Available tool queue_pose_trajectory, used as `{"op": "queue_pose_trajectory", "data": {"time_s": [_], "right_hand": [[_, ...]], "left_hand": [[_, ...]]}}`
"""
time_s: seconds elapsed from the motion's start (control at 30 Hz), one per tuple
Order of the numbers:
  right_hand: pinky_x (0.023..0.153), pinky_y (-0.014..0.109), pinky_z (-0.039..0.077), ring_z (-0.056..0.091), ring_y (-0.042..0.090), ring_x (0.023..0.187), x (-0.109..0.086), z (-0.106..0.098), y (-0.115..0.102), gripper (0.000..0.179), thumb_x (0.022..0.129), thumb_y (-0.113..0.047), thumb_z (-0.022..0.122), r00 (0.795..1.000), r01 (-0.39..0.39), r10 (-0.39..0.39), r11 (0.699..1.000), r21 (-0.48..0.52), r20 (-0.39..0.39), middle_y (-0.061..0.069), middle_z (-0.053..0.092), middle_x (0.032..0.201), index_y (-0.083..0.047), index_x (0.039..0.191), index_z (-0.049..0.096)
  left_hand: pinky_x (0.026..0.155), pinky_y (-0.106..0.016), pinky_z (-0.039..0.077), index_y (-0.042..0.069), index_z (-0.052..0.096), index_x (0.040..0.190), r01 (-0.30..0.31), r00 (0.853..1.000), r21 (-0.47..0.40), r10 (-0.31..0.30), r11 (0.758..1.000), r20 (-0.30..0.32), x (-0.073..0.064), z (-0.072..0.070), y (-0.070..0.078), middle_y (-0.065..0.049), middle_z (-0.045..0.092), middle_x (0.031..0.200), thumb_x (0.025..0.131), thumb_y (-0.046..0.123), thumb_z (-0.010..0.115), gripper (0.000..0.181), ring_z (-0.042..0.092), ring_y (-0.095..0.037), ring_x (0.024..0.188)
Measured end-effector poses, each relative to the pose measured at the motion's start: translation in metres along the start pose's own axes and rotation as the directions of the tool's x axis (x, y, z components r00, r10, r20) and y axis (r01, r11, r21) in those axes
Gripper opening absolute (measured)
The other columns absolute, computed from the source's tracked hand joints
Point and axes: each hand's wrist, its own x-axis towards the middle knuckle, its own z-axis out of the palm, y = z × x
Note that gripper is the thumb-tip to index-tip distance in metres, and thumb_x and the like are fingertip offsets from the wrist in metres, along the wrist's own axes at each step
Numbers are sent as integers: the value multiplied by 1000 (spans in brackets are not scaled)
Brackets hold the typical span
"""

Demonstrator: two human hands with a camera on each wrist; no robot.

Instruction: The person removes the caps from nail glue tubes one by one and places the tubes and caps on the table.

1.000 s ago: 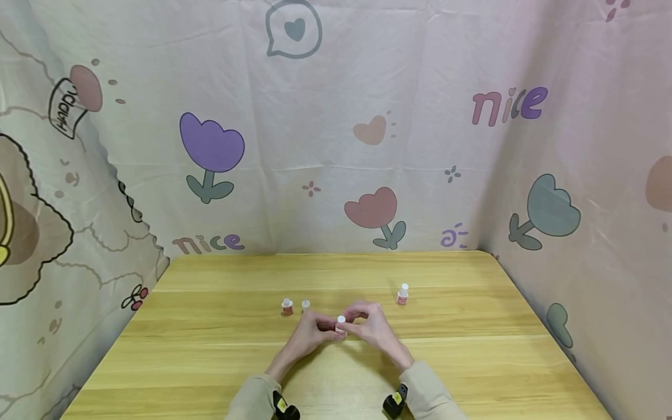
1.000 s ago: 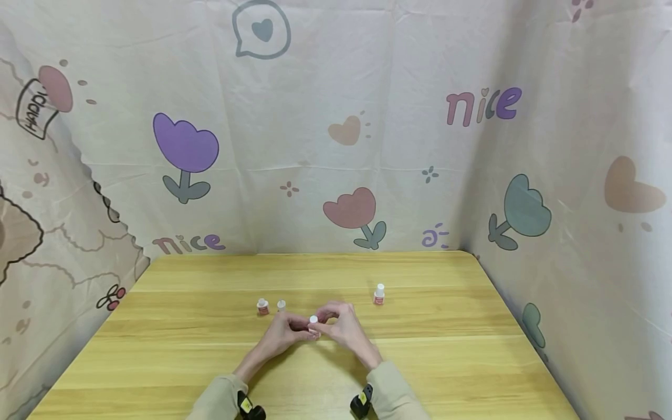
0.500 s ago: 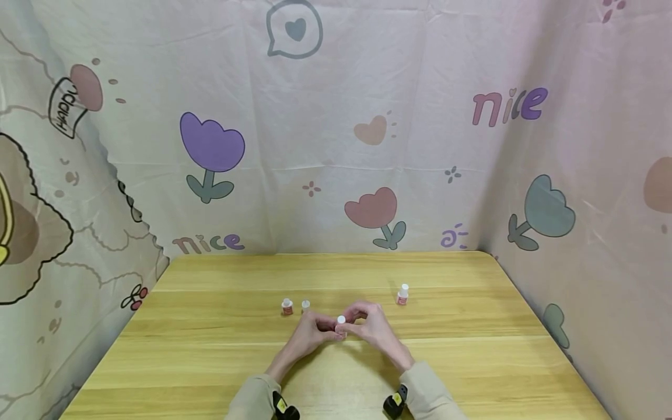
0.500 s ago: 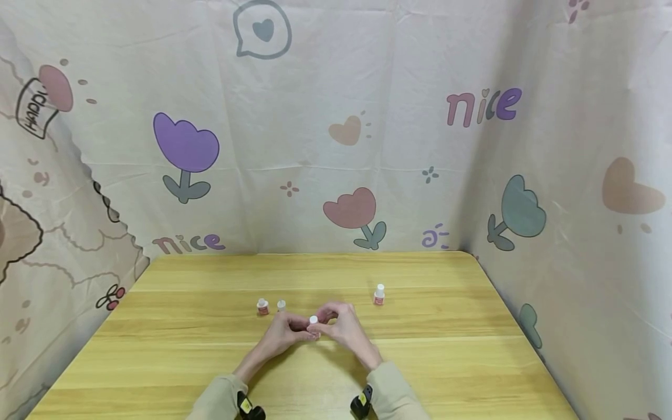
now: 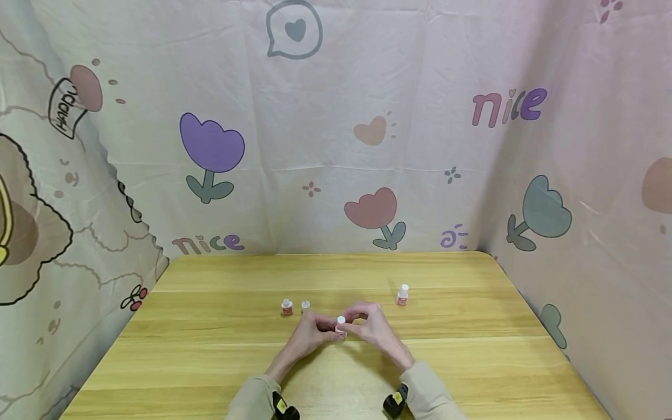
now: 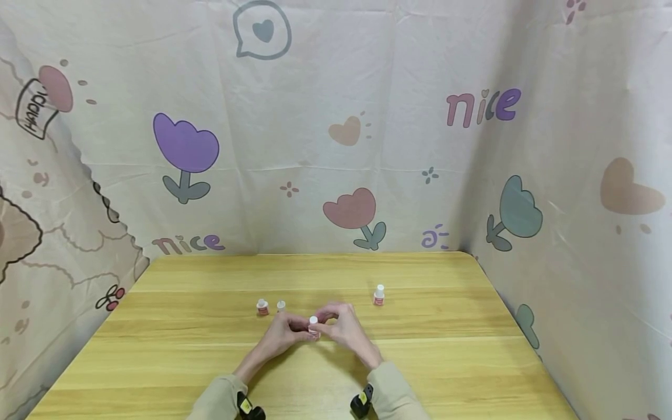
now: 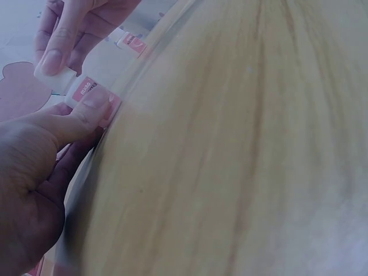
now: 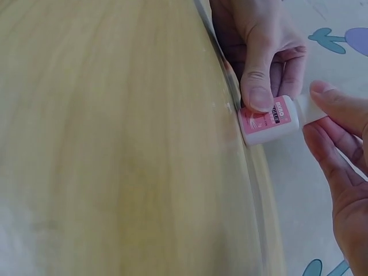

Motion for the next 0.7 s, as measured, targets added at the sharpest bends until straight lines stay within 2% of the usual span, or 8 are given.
{"op": "queue_pose_trajectory", "data": {"time_s": [0.17, 0.4, 0.6, 0.7], "right_hand": [[83, 29, 60, 69, 8, 81, -1, -1, 1, 10, 84, -9, 81, 1000, -11, 11, 1000, 12, 11, 11, 75, 90, -6, 93, 76], [77, 30, 60, 68, 11, 77, 0, 1, -2, 15, 80, -8, 84, 995, -90, 89, 996, -16, -38, 12, 75, 86, -4, 90, 74], [76, 39, 62, 70, 24, 74, 0, 1, -14, 12, 80, 3, 80, 997, -61, 59, 998, -35, -49, 21, 74, 84, 6, 88, 72], [76, 39, 62, 70, 21, 75, 0, -2, -24, 10, 80, 6, 79, 999, -29, 28, 999, -23, -47, 21, 74, 84, 7, 87, 73]], "left_hand": [[71, -21, 59, 1, 79, 99, 7, 1000, -3, -7, 1000, -4, 0, 0, 0, -16, 79, 90, 84, 8, 80, 16, 75, -14, 81], [73, -21, 59, 1, 79, 100, 15, 1000, -3, -15, 1000, -9, -1, 0, 0, -16, 79, 92, 84, 7, 80, 18, 76, -13, 83], [72, -19, 58, 3, 79, 100, 26, 1000, 2, -26, 1000, -12, 0, 1, 0, -15, 79, 92, 84, 10, 80, 18, 74, -10, 82], [72, -19, 57, 4, 79, 100, 34, 999, 8, -34, 999, -15, 0, 1, -1, -15, 79, 92, 84, 11, 80, 18, 73, -8, 82]]}}
